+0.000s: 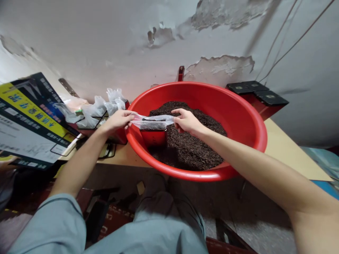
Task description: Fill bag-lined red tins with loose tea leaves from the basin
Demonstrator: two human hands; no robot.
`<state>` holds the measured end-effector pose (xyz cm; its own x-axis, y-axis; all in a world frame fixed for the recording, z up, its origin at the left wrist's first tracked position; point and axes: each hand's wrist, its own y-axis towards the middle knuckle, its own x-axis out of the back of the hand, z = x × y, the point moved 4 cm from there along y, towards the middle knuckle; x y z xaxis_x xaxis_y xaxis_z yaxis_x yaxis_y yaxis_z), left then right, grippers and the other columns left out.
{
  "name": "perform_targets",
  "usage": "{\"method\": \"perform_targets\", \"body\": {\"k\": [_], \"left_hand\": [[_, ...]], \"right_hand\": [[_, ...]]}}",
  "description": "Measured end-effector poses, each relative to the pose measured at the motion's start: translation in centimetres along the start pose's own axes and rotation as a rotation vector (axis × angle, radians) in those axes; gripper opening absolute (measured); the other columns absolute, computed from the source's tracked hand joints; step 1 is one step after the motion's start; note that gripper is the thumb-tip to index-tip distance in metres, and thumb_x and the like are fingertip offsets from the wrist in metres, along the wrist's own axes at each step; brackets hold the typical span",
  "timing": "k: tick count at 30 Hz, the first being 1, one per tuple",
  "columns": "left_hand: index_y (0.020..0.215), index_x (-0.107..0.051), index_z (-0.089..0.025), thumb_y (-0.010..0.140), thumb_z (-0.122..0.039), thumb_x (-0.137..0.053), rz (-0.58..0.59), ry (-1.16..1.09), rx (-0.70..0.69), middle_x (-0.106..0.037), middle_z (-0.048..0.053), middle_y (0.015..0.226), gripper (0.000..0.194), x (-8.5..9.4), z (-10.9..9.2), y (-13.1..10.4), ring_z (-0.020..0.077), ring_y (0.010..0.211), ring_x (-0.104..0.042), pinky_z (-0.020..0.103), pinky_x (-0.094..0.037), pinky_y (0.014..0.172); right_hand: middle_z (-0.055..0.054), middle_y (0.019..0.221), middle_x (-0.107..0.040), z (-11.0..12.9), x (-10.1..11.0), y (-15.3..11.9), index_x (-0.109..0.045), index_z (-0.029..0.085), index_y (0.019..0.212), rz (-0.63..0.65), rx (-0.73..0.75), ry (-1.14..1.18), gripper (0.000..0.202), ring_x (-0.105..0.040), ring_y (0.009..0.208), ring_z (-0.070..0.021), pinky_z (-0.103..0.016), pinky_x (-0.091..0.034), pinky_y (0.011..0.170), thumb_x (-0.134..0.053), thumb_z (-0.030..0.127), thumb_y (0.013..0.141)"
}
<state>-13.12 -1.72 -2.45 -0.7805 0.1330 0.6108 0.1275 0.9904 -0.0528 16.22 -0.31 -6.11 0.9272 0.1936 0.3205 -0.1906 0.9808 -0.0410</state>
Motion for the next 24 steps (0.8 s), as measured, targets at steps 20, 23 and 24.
{"method": "perform_targets", "body": {"k": [20, 23, 24], "left_hand": [[0.085, -0.069, -0.018, 0.083, -0.034, -0.068, 0.032, 0.328, -0.413, -0.073, 0.003, 0.081, 0.016, -5.2, -2.6, 3.6, 0.0185, 0.077, -0.065, 0.027, -0.044, 0.072], [0.089, -0.067, -0.018, 0.086, -0.028, -0.067, 0.034, 0.317, -0.461, -0.072, 0.001, 0.081, 0.010, -5.6, -2.8, 3.4, 0.0176, 0.076, -0.065, 0.027, -0.046, 0.073], [0.089, -0.066, -0.019, 0.086, -0.025, -0.067, 0.059, 0.314, -0.487, -0.070, 0.000, 0.079, 0.007, -5.8, -3.0, 3.4, 0.0169, 0.074, -0.064, 0.027, -0.046, 0.073]], "right_hand": [[0.002, 0.055, -0.063, 3.4, -4.0, 3.5, -0.076, 0.017, 0.084, 0.215, 0.359, -0.623, 0.014, -0.056, 0.051, -0.0130, -0.024, -0.041, 0.057, -0.065, 0.024, 0.090], [-0.001, 0.068, -0.070, 3.0, -4.2, 3.5, -0.073, 0.017, 0.084, 0.169, 0.500, -0.610, 0.012, -0.057, 0.061, -0.0129, -0.023, -0.040, 0.061, -0.064, 0.022, 0.088], [-0.001, 0.071, -0.071, 3.0, -4.3, 3.4, -0.073, 0.017, 0.083, 0.180, 0.535, -0.606, 0.011, -0.057, 0.063, -0.0128, -0.023, -0.040, 0.062, -0.063, 0.021, 0.088]]}}
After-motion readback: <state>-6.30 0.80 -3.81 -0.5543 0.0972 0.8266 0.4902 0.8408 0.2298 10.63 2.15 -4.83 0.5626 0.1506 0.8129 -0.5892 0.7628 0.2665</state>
